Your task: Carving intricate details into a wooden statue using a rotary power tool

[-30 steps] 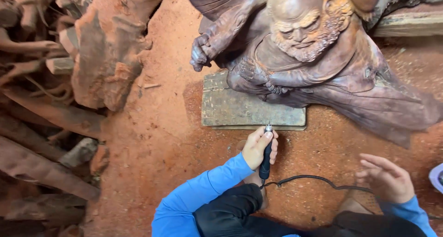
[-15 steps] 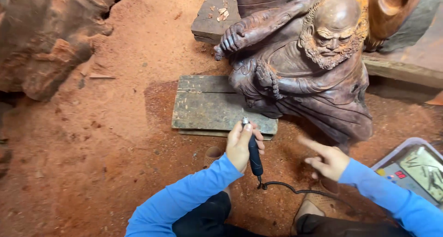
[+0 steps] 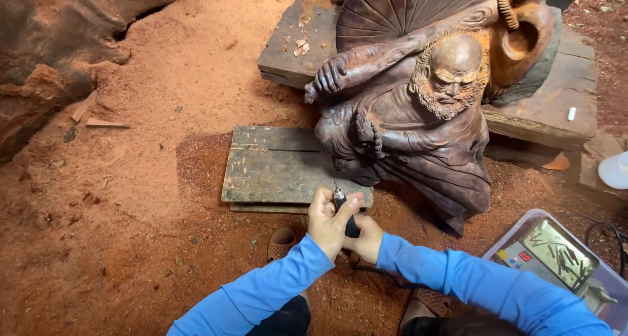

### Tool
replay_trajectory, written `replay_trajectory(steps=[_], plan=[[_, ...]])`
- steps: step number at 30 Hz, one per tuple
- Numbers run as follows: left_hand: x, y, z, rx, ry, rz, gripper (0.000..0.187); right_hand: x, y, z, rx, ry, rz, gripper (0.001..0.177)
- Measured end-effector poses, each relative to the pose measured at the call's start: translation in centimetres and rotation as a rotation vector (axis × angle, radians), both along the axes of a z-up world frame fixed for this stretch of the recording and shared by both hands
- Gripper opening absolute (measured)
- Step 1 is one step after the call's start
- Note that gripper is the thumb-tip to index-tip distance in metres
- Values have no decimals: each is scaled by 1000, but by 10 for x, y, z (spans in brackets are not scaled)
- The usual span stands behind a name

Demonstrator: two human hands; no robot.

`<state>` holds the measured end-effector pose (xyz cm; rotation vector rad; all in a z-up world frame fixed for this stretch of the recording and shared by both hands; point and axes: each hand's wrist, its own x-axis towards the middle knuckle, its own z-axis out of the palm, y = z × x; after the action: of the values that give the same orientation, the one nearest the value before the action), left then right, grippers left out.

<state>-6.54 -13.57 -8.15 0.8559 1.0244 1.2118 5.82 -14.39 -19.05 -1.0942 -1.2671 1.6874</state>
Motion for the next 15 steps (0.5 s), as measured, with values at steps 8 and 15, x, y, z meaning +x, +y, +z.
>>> replay_trajectory(steps=[8,15], plan=[[9,-5,-23,-15,158,-59,40,-10,-27,29,-181,-144,30,37],[6,-11,14,-90,-34,-394,51,7,-41,37,-483,112,396,29]])
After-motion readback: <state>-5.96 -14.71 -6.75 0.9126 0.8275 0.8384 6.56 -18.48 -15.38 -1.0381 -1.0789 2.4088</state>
